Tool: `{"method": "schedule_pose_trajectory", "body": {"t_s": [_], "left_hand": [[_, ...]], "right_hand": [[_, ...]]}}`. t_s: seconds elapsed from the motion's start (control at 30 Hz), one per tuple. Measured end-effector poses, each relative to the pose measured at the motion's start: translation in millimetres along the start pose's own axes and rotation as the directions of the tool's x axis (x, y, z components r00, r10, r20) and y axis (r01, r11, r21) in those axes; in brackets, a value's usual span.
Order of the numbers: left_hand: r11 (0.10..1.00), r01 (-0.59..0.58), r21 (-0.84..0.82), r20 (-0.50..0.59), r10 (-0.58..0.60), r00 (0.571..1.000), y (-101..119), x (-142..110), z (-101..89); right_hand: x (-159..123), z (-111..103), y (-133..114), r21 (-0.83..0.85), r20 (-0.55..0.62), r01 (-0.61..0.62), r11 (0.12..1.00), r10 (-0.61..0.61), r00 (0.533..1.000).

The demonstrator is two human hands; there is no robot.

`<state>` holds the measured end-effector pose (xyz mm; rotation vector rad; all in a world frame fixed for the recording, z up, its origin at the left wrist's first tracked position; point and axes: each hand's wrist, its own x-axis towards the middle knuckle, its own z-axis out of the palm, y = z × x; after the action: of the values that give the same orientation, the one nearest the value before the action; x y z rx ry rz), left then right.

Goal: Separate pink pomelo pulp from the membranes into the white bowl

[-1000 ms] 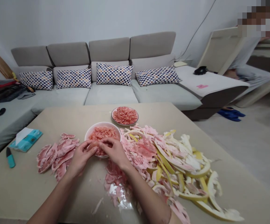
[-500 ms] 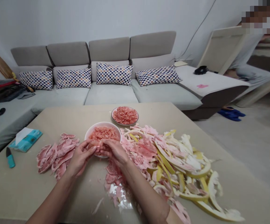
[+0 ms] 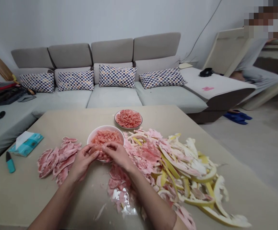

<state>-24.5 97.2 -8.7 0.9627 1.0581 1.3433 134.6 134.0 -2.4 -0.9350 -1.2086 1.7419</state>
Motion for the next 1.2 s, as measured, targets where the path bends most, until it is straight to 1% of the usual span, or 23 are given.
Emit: {"method": "schedule_pose_trajectory", "body": {"t_s": [0.07,0.17,0.27,0.57,0.63,0.7,0.8,0.87,0.93,1.03,1.1,1.2], "left_hand": [[1.0,0.006,0.003,-0.003,-0.006,1.0,-1,1,-0.8],[0.999,0.026,-0.032,-0.006,-0.026,1.0,-1,1,-1.1],[0.993,0.067,-0.094,0.01,-0.066,0.998,1,0,-0.6],[0.946,0.151,-0.287,0.028,-0.149,0.988,7,-1,0.9],[0.936,0.155,-0.317,0.029,-0.154,0.988,9,0,-0.5],[0.931,0.132,-0.34,0.012,-0.136,0.991,10,1,-3.8],[0.933,0.065,-0.354,-0.042,-0.085,0.996,13,3,-10.2],[0.937,0.045,-0.348,-0.046,-0.065,0.997,14,3,-12.7],[0.938,0.058,-0.342,-0.02,-0.068,0.997,14,3,-12.7],[0.935,0.102,-0.34,0.014,-0.103,0.995,13,1,-9.6],[0.934,0.113,-0.34,0.016,-0.115,0.993,13,1,-7.7],[0.935,0.112,-0.336,0.011,-0.115,0.993,14,1,-6.0]], "right_hand": [[2,-3,3,0.09,-0.003,-0.035,0.995,0.035,0.999],[5,-6,7,0.277,0.026,-0.104,0.955,0.1,0.995],[6,-7,9,0.348,0.053,-0.143,0.926,0.132,0.99],[6,-6,4,0.407,0.137,-0.194,0.892,0.15,0.979],[5,-7,3,0.415,0.149,-0.199,0.888,0.149,0.977],[5,-9,0,0.42,0.148,-0.19,0.887,0.139,0.979],[4,-14,-4,0.424,0.131,-0.16,0.891,0.115,0.985],[2,-16,-6,0.422,0.122,-0.147,0.894,0.104,0.987],[1,-17,-6,0.412,0.108,-0.134,0.901,0.098,0.989],[1,-15,-5,0.377,0.065,-0.102,0.92,0.083,0.994],[1,-14,-4,0.354,0.05,-0.084,0.931,0.07,0.996],[1,-15,-4,0.36,0.059,-0.087,0.929,0.07,0.996]]}}
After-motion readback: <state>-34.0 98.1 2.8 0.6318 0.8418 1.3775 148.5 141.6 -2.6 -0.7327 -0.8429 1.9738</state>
